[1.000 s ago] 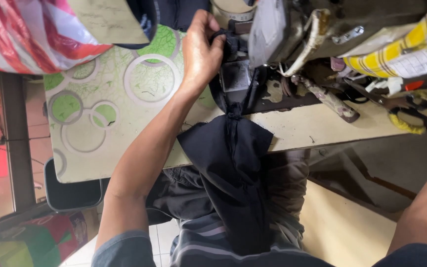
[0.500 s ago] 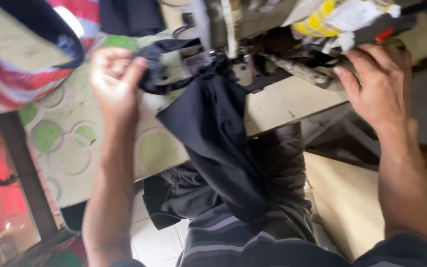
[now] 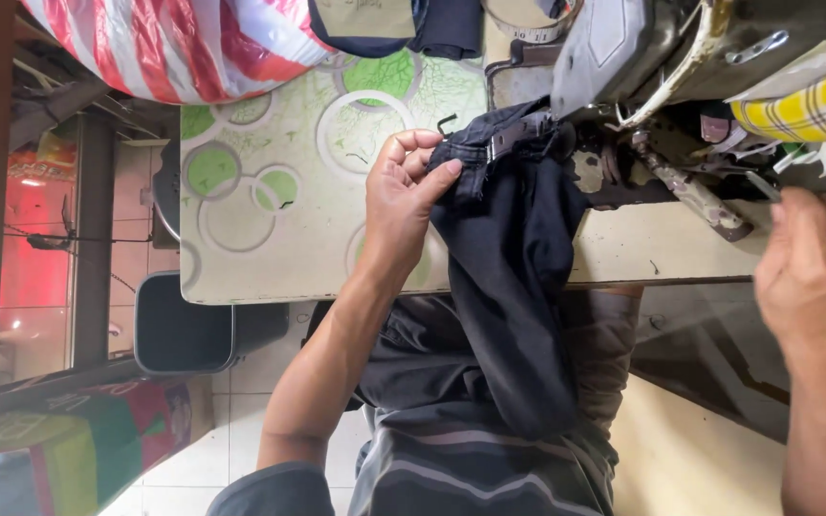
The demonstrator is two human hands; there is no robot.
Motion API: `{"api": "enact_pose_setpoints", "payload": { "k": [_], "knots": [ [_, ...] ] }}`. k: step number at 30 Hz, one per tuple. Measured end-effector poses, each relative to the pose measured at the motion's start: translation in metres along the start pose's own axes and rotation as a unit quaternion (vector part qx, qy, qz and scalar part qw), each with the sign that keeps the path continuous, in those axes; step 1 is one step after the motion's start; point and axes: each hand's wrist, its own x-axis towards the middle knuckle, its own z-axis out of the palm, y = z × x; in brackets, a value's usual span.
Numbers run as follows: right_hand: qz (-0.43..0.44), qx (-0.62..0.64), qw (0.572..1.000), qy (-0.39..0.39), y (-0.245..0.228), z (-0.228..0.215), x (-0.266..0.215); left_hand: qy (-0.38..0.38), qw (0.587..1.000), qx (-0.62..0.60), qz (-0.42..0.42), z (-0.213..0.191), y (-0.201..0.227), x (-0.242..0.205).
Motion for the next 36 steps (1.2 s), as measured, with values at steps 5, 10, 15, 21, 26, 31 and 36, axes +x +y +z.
{"api": "enact_pose_setpoints", "payload": {
  "k": [5,10,15,21,26,31,36],
  "knots": [
    [0.077,0.308,0.948,-0.031,-0.086,-0.086,0.061,0.014,1.000,-0.007,-0.001,0.000,-0.001,-0.004],
    [0.031,0.345,0.929,-0.133,-0.142,-0.095,0.133,0.014,1.000,-0.016,0.000,-0.001,-0.001,-0.009],
    [0.014,0.325,0.934,-0.147,-0.167,-0.074,0.154,0.006,0.998,-0.039,0.038,-0.013,-0.026,-0.001],
    [-0.005,0.287,0.945,-0.157,-0.177,-0.059,0.154,-0.010,0.999,-0.003,0.054,-0.013,-0.021,-0.002],
    [0.017,0.315,0.942,-0.114,-0.161,-0.061,0.140,-0.069,0.982,0.123,0.126,-0.023,-0.025,0.011],
    [0.019,0.285,0.946,-0.152,-0.131,-0.080,0.119,-0.094,0.959,0.214,0.160,-0.021,-0.003,0.045],
    [0.005,0.158,0.973,-0.167,-0.065,-0.063,0.072,-0.027,0.844,0.476,0.244,-0.007,0.023,0.050]
  ]
}}
